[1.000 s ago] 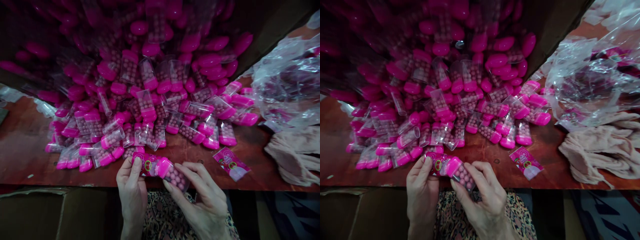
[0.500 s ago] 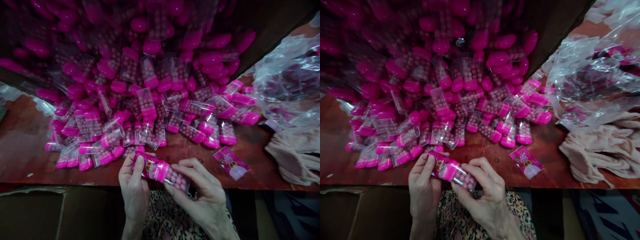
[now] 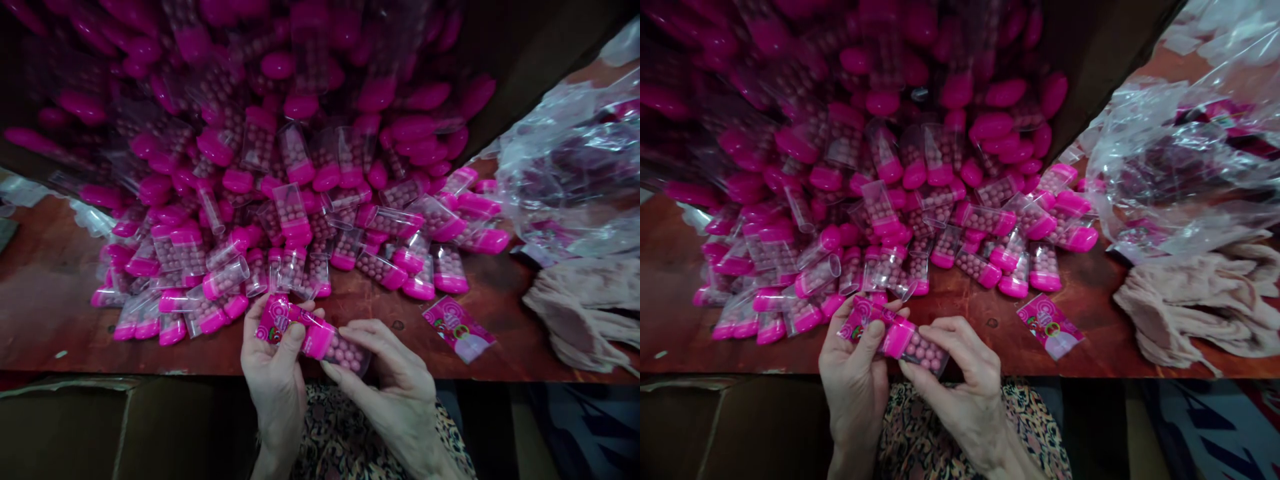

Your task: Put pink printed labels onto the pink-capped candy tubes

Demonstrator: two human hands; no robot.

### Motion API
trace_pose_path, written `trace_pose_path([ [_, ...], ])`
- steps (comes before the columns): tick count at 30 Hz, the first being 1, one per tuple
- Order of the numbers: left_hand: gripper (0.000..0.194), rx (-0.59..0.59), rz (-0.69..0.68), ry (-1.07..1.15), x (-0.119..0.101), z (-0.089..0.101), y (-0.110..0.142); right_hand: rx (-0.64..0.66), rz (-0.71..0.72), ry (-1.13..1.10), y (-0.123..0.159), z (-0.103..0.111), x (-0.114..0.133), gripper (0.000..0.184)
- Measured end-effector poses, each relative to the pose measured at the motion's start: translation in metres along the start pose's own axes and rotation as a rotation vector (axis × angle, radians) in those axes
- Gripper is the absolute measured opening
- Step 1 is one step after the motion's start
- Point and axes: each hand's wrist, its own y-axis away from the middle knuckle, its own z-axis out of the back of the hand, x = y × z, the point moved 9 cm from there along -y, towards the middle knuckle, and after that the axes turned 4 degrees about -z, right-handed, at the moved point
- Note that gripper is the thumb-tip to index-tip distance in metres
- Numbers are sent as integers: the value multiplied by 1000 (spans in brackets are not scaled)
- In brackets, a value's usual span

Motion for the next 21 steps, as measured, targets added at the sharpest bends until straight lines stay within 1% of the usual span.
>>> trace_pose_path([
  [2, 46, 39, 1, 41, 0, -5, 1, -40, -16, 7, 1, 1, -3, 30],
  [3, 46, 67, 25, 56, 2, -9, 1, -67, -20, 14, 2, 2, -3, 30],
  [6, 41, 121, 150, 81, 13, -15, 4, -121, -23, 9, 3, 5, -3, 31],
  [8, 38, 140, 215, 96, 19, -17, 5, -116, -33, -35, 3, 5, -5, 32],
  [11, 30, 179, 270, 110, 23, -21, 5, -75, -49, -126, 2, 3, -7, 35],
  [15, 24, 219, 271, 104, 22, -25, 4, -77, -47, -197, 2, 5, -9, 37],
  [18, 26, 230, 267, 113, 20, -28, 4, -130, -2, -133, 3, 9, -3, 37],
  [21, 27, 236, 298, 129, 23, -30, 6, -176, 50, -53, 4, 11, 6, 36],
])
